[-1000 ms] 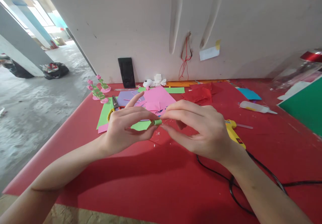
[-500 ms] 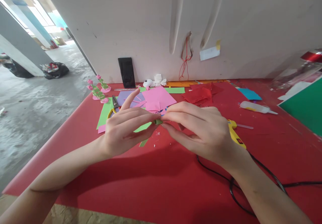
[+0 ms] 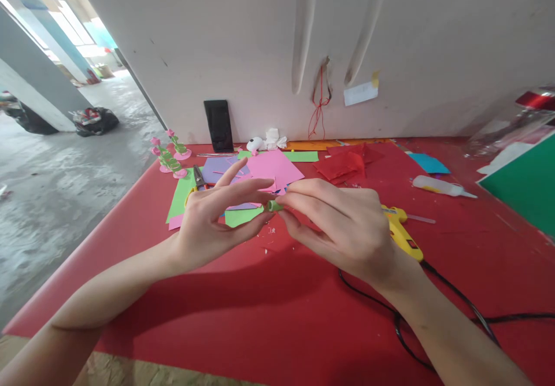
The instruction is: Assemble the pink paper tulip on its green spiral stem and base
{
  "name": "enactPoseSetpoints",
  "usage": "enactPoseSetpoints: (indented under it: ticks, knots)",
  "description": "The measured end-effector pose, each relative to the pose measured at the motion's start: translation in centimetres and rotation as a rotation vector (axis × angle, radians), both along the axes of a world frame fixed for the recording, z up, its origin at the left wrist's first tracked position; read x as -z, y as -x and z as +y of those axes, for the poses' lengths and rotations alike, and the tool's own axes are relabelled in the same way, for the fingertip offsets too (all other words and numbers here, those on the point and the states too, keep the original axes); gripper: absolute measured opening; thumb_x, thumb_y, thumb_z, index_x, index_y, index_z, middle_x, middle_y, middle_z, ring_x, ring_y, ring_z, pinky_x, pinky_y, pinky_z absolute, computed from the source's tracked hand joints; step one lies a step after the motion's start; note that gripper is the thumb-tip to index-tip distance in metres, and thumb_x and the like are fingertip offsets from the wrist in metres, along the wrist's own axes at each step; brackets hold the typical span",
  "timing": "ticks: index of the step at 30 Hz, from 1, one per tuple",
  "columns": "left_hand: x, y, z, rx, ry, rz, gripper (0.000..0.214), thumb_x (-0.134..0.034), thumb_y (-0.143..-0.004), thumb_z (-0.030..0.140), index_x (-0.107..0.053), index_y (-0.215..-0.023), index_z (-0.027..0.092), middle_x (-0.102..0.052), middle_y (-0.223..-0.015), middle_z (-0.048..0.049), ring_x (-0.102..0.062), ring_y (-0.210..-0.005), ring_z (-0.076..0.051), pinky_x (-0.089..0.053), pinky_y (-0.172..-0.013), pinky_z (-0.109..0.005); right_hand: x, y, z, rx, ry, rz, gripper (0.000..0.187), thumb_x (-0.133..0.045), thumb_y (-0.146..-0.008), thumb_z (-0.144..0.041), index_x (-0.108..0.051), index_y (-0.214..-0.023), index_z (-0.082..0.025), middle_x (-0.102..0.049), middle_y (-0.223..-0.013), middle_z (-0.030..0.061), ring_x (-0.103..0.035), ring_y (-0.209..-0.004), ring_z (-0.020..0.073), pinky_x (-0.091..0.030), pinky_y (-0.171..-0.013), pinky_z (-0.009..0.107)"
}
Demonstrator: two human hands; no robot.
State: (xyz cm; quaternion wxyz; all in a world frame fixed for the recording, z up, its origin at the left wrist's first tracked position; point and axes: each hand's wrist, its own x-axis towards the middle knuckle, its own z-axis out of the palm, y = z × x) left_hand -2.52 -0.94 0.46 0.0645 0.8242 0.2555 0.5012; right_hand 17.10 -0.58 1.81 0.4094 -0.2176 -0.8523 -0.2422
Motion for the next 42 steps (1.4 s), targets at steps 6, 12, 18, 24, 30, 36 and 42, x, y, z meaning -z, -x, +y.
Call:
enactPoseSetpoints:
  ticks: [6,12,18,24,30,36,42]
  knots:
    - [-0.62,0.02,-0.03,0.030,0.347,-0.094,0.018,-0.064,-0.082,0.016,-0.068,-0.099,0.015,-0.078,-0.091,-0.0009,-0.075,-0.081,-0.013,-0.042,-0.118,-0.041,0.22,0.18,0.07,-0.006,-0.082,-0.010,0.017,-0.067,-0.079,-0.006,-0.060,-0.093,-0.013,-0.071,-0.084,0.0074,-0.065,-0.065,0.0112,-0.052,-0.057,0.023]
    - [-0.67,0.06,0.34,0.017,0.454,-0.123,0.013,-0.065,-0.079,0.016,-0.073,-0.089,0.017,-0.078,-0.086,0.0008,-0.075,-0.075,-0.014,-0.061,-0.095,-0.033,0.16,0.30,0.16,0.012,-0.167,-0.058,0.015,-0.067,-0.079,-0.007,-0.061,-0.091,-0.015,-0.072,-0.083,0.0055,-0.064,-0.059,0.0115,-0.050,-0.051,0.024]
    - [-0.39,0.09,0.38,-0.003,0.371,-0.081,0.013,-0.061,-0.080,0.013,-0.071,-0.089,0.017,-0.078,-0.083,0.0020,-0.074,-0.072,-0.012,-0.050,-0.111,-0.039,0.54,0.37,0.40,0.005,-0.135,-0.063,0.015,-0.065,-0.081,-0.008,-0.059,-0.092,-0.017,-0.072,-0.084,0.0036,-0.065,-0.061,0.0111,-0.051,-0.052,0.023]
    - [-0.19,-0.04,0.04,-0.014,0.272,-0.054,0.012,-0.059,-0.083,0.013,-0.064,-0.093,0.016,-0.078,-0.084,0.0009,-0.076,-0.080,-0.014,-0.042,-0.118,-0.039,0.42,0.42,0.71,-0.013,0.051,-0.002,0.008,-0.059,-0.087,-0.013,-0.057,-0.091,-0.019,-0.070,-0.085,0.0016,-0.067,-0.067,0.0082,-0.051,-0.054,0.017]
    - [-0.23,-0.05,0.13,-0.005,0.297,-0.065,0.012,-0.059,-0.082,0.014,-0.066,-0.092,0.016,-0.078,-0.084,0.0000,-0.076,-0.081,-0.016,-0.042,-0.118,-0.041,0.48,0.45,0.57,-0.001,0.014,0.020,0.008,-0.061,-0.085,-0.013,-0.057,-0.089,-0.019,-0.070,-0.082,0.0008,-0.066,-0.065,0.0075,-0.051,-0.055,0.016]
    - [-0.29,0.21,0.77,0.068,0.529,-0.080,0.014,-0.060,-0.085,0.023,-0.073,-0.091,0.018,-0.078,-0.084,0.0027,-0.074,-0.075,-0.013,-0.057,-0.101,-0.033,0.39,0.59,0.28,0.036,-0.016,0.038,0.011,-0.061,-0.085,-0.011,-0.058,-0.088,-0.020,-0.069,-0.079,-0.0009,-0.063,-0.061,0.0064,-0.048,-0.051,0.017]
    - [-0.78,0.33,0.53,0.159,0.685,-0.072,0.020,-0.056,-0.088,0.026,-0.076,-0.092,0.022,-0.077,-0.084,0.0033,-0.073,-0.077,-0.014,-0.063,-0.073,-0.025,0.06,0.57,-0.02,0.035,-0.030,0.035,0.013,-0.063,-0.083,-0.009,-0.057,-0.089,-0.019,-0.069,-0.079,0.0015,-0.064,-0.064,0.0078,-0.049,-0.055,0.018]
